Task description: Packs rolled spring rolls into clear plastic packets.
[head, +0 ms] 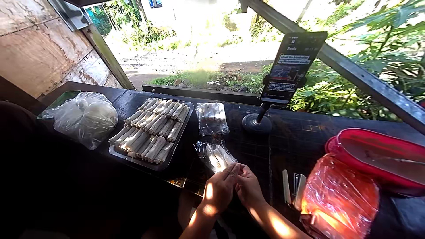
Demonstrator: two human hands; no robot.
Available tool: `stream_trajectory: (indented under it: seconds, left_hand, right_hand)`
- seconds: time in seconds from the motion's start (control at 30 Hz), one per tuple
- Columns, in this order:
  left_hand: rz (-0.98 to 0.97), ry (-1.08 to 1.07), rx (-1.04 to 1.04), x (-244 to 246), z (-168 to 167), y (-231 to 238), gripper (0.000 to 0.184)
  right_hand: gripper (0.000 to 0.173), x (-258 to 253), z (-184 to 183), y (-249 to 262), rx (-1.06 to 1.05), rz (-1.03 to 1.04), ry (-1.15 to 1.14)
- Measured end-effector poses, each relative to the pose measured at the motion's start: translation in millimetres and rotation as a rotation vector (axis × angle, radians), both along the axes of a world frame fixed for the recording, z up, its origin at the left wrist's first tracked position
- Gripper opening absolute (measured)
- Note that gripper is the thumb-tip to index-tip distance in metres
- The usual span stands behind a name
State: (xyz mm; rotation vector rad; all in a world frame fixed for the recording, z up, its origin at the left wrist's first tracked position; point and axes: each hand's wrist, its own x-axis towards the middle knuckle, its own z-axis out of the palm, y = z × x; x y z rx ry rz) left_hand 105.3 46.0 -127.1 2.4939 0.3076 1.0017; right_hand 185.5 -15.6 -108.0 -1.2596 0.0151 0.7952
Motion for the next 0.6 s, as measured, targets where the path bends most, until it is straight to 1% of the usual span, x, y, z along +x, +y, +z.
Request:
stream_trajectory:
  seconds: [0.1, 0.13, 0.2, 0.3, 0.37, 0.47, 0.53, 0.6]
  left_hand:
    - [-0.035, -0.003, -0.003, 2.2, 11.0, -10.8, 0.033]
    - [-0.034, -0.006, 0.007, 2.5, 15.6, -14.0, 0.034]
    - [-0.057, -0.009, -0.025, 1.1, 22.3, -18.0, 0.035]
    - [-0.099, -0.038, -0.095, -5.4, 17.7, -16.0, 0.037]
    - [0.007, -0.043, -0.131, -17.5, 15.2, -4.5, 0.033]
    - [0.289, 0.047, -0.21, -42.2, 20.6, 35.2, 0.035]
    - [0.447, 0.186, -0.289, -50.3, 27.8, 59.1, 0.038]
    - [0.486, 0.429, -0.482, -51.1, 41.1, 74.0, 0.046]
  right_hand:
    - [0.015, -4.9, 9.9, 3.3, -0.054, -0.004, -0.108]
    - [0.014, -4.4, 15.4, 4.1, -0.089, 0.01, -0.14]
    - [0.016, 2.4, 18.0, 5.9, -0.125, 0.059, -0.18]
    - [0.022, 17.1, -1.4, 11.3, -0.061, 0.092, -0.163]
    - [0.031, 23.0, -21.4, 3.6, -0.008, 0.123, -0.215]
    - [0.031, 24.1, -1.2, -15.8, -0.076, 0.133, -0.242]
    - [0.028, 30.9, -0.6, -25.9, -0.131, 0.153, -0.323]
    - [0.02, 38.4, -2.6, -34.4, -0.232, 0.256, -0.507]
